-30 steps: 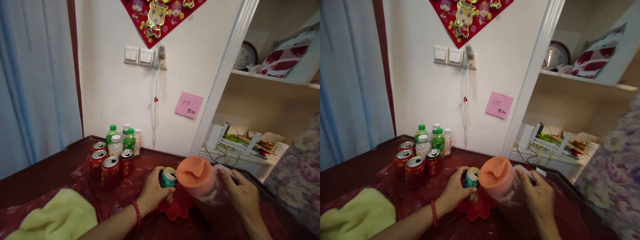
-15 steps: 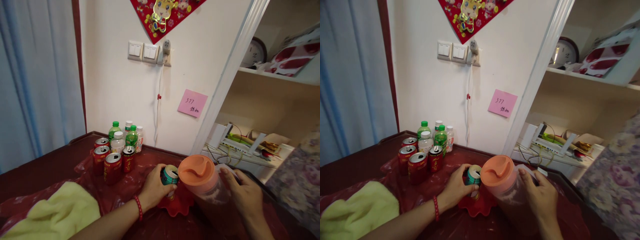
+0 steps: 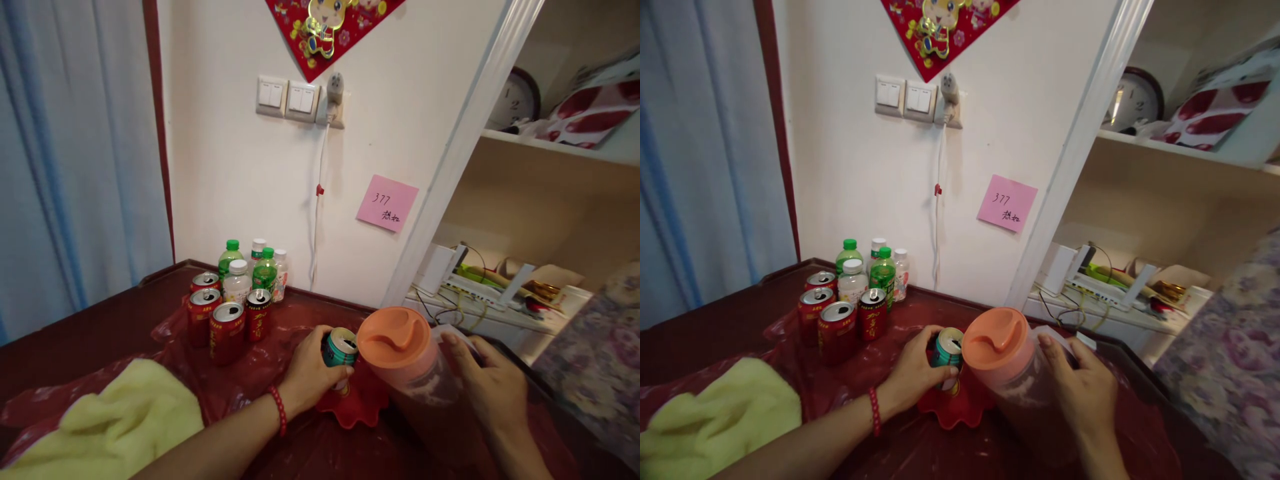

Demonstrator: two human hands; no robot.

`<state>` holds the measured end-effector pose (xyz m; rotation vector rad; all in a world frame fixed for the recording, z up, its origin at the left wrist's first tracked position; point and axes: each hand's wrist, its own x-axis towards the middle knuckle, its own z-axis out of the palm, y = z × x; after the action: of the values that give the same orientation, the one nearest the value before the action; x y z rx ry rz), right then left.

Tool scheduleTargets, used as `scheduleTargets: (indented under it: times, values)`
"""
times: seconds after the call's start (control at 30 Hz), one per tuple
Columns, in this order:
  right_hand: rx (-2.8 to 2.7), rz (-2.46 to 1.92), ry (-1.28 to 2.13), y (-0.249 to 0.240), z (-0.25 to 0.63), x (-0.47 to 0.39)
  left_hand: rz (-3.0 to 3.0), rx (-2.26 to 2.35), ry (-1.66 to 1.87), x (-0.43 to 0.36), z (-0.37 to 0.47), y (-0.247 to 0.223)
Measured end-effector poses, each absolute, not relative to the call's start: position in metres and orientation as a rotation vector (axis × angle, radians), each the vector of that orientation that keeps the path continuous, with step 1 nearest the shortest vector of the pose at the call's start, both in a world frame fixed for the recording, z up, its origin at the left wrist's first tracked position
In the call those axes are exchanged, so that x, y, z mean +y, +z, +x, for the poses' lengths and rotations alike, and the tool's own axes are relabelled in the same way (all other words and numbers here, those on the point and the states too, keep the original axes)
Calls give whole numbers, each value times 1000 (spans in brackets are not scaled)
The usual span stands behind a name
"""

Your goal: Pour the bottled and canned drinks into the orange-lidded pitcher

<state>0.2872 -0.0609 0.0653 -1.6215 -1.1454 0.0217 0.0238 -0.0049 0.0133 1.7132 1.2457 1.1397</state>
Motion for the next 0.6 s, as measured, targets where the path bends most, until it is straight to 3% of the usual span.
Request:
scheduleTargets:
  times: [0.6]
  values:
    - [-1158,-1630,-1,66,288,-61,1722,1267,1161,-3,25,7]
